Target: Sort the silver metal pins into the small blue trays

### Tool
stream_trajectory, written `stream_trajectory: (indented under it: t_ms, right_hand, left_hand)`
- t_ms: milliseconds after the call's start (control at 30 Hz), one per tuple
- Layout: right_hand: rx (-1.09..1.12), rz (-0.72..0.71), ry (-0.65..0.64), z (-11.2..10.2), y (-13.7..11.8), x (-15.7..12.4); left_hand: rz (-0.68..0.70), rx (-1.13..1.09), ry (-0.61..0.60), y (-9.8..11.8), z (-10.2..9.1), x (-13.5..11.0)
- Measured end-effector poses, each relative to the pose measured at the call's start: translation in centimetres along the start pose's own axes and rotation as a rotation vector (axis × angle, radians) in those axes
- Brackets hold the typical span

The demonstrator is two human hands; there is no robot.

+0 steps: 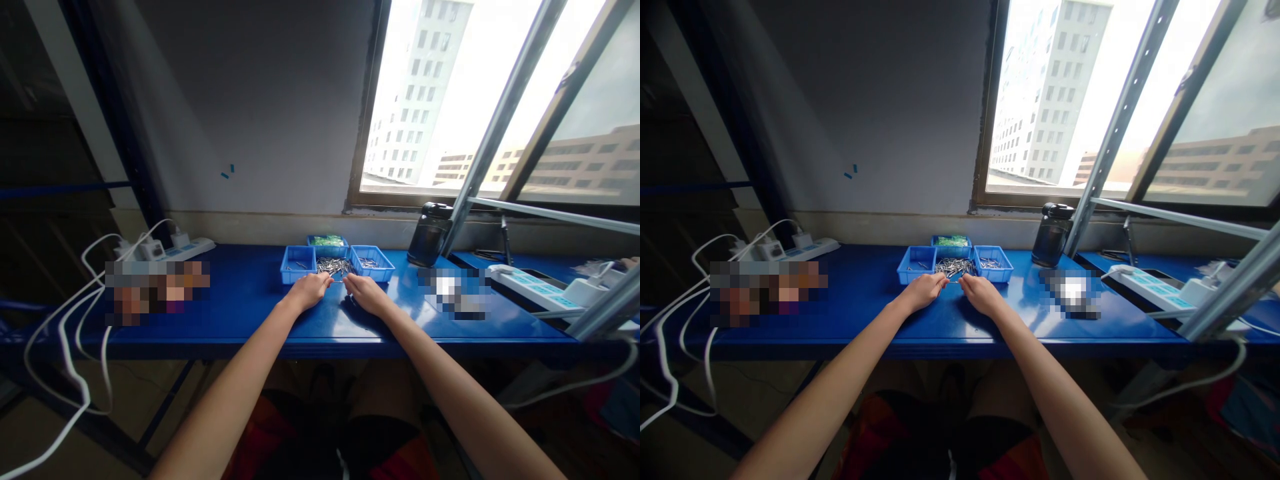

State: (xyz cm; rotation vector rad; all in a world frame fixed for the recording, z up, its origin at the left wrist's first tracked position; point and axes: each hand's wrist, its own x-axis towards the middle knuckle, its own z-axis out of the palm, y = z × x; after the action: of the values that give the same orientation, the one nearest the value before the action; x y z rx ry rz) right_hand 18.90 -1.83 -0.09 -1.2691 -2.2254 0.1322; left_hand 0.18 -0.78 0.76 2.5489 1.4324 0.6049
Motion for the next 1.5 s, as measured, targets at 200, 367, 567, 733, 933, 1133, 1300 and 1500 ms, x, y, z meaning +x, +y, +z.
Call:
stream_trajectory:
  t_ms: [200,367,567,733,933,1133,1300,1500]
  right_hand:
    - [-0.028,-0.033,0.069,0.3,0.3,0.26]
    - [-0.03,-0.038,0.092,0.47,0.63,0.31]
    - [-0.053,-0.025,0.096,0.38,0.57,0.12]
    - [-0.08,-0.013,0.077,0.35,0.43,0.15]
    - [-0.086,0.002,0.058,0.39,0.47,0.19]
    - [-0.073,-0.008,0.056,0.4,0.49,0.15]
    - [-0.048,-0.039,0.079,0.46,0.7,0.18]
    - [-0.022,-0.053,0.057,0.35,0.6,0.27]
  left_hand:
    - [0.004,-0.037,0.006,0.02,-0.07,0.01]
    - [0.018,-0.026,0.05,-0.05,0.16,0.14]
    - [0.061,-0.026,0.059,-0.06,-0.02,0.08]
    - [0.057,-0.021,0.049,-0.1,-0.05,0.07]
    - [0.053,-0.018,0.037,0.0,-0.18,0.03]
    - [0.052,-0.013,0.046,-0.06,-0.13,0.0]
    - [0.031,-0.001,0.045,-0.07,-0.16,-0.05]
    - [0.003,0.032,0.054,0.09,-0.12,-0.06]
